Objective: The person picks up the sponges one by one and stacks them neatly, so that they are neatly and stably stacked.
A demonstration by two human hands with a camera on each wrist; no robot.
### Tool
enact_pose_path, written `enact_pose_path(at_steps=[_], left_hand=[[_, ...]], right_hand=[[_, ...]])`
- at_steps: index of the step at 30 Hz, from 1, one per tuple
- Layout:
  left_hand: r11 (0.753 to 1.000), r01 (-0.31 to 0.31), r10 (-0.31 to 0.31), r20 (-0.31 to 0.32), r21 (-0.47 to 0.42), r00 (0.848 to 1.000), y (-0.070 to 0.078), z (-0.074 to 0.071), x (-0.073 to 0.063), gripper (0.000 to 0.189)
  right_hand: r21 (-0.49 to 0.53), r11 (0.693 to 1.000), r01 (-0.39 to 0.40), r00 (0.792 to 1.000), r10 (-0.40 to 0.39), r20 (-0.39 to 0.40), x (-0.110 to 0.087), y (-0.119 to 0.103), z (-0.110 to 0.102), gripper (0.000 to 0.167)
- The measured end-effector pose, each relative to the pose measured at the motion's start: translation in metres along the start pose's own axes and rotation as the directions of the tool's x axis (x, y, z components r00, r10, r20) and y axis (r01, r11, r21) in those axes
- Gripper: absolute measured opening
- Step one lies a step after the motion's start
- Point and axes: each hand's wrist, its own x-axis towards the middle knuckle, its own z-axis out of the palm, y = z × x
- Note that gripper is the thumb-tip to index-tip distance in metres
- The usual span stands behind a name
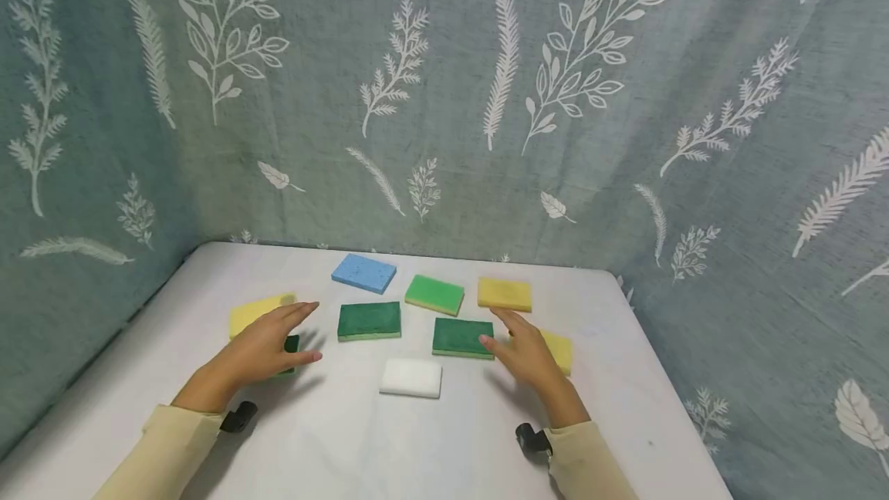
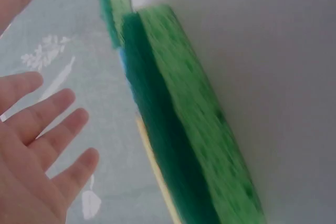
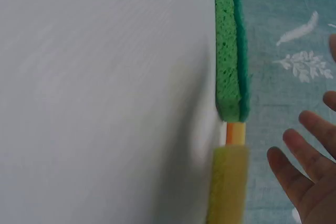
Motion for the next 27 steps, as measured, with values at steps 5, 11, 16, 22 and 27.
enact_pose_path(at_steps=[5, 11, 16, 22, 27], left_hand=[[0.999, -0.021, 0.021, 0.001, -0.032, 1.000, 0.004, 0.002, 0.014, 0.083], [0.994, 0.008, -0.003, 0.046, -0.105, 0.999, 0.008, 0.013, 0.031, 0.075], [0.986, 0.068, -0.053, 0.100, -0.155, 0.994, 0.009, 0.025, 0.041, 0.075], [0.977, 0.118, -0.102, 0.099, -0.180, 0.990, 0.011, 0.032, 0.047, 0.075], [0.975, 0.153, -0.129, 0.151, -0.164, 0.980, 0.015, 0.039, 0.055, 0.081]], right_hand=[[0.092, 0.996, 0.004, 1.000, -0.003, -0.011, 0.006, -0.014, 0.014, 0.059], [0.198, 0.979, -0.041, 0.995, 0.021, 0.102, 0.004, -0.024, 0.033, 0.055], [0.268, 0.962, -0.058, 0.986, 0.012, 0.168, 0.002, -0.026, 0.045, 0.058], [0.253, 0.967, -0.020, 0.972, -0.041, 0.232, 0.001, -0.030, 0.054, 0.061], [0.230, 0.973, -0.018, 0.955, -0.051, 0.293, -0.003, -0.030, 0.056, 0.059]])
